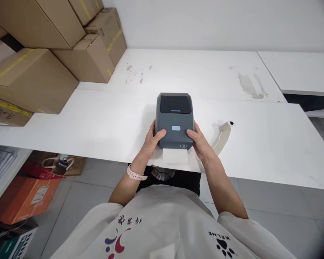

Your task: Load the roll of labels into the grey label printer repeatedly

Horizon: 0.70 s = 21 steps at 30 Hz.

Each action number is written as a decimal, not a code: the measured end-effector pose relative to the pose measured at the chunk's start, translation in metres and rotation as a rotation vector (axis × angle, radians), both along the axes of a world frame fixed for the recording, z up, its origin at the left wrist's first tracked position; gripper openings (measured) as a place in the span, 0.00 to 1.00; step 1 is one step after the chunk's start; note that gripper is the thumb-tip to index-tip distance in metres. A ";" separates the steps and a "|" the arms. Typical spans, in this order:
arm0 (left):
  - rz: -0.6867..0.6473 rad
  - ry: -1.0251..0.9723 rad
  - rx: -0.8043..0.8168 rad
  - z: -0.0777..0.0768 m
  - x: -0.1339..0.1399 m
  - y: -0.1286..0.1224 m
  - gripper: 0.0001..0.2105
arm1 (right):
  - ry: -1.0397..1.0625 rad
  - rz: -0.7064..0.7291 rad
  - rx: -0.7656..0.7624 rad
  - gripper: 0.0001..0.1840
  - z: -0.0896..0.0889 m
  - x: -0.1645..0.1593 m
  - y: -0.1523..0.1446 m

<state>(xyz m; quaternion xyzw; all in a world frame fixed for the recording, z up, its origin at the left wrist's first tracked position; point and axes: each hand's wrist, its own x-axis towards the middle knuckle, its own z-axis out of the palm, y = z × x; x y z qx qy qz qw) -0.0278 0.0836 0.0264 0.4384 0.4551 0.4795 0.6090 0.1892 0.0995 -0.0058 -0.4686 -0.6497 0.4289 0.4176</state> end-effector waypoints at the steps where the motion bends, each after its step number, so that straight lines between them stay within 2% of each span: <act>1: 0.016 0.009 0.016 -0.001 0.000 0.001 0.35 | 0.075 -0.015 -0.076 0.45 -0.001 -0.001 -0.001; 3: 0.043 0.028 0.063 -0.002 -0.001 0.005 0.35 | 0.198 -0.049 -0.176 0.51 -0.003 -0.003 -0.001; 6: 0.018 0.049 0.107 -0.002 -0.003 0.009 0.33 | 0.228 -0.055 -0.172 0.56 -0.005 -0.006 0.001; 8: 0.053 0.092 0.093 -0.004 -0.004 0.000 0.32 | 0.211 -0.044 -0.175 0.55 -0.007 -0.006 0.002; 10: 0.247 0.178 0.088 -0.010 -0.002 -0.020 0.28 | 0.196 -0.047 -0.185 0.54 -0.008 -0.006 0.003; 12: 0.525 0.257 0.115 -0.018 0.003 -0.048 0.21 | 0.182 -0.059 -0.172 0.53 -0.009 -0.006 0.003; 13: 0.586 0.255 0.086 -0.021 0.006 -0.062 0.17 | 0.176 -0.064 -0.154 0.53 -0.009 -0.006 0.003; 14: 0.514 0.225 0.022 -0.023 0.010 -0.074 0.18 | 0.168 -0.064 -0.131 0.52 -0.010 -0.006 0.003; 16: 0.233 0.128 -0.143 -0.023 0.018 -0.087 0.23 | 0.155 -0.057 -0.083 0.50 -0.011 -0.008 0.003; 17: 0.133 0.065 -0.223 -0.021 0.021 -0.089 0.25 | 0.156 -0.055 -0.068 0.48 -0.011 -0.009 0.003; 19: 0.046 -0.034 -0.328 -0.013 0.026 -0.084 0.25 | 0.171 -0.063 -0.078 0.47 -0.010 -0.011 0.003; 21: 0.047 -0.068 -0.352 -0.006 0.027 -0.077 0.25 | 0.171 -0.106 -0.108 0.47 -0.004 -0.011 0.001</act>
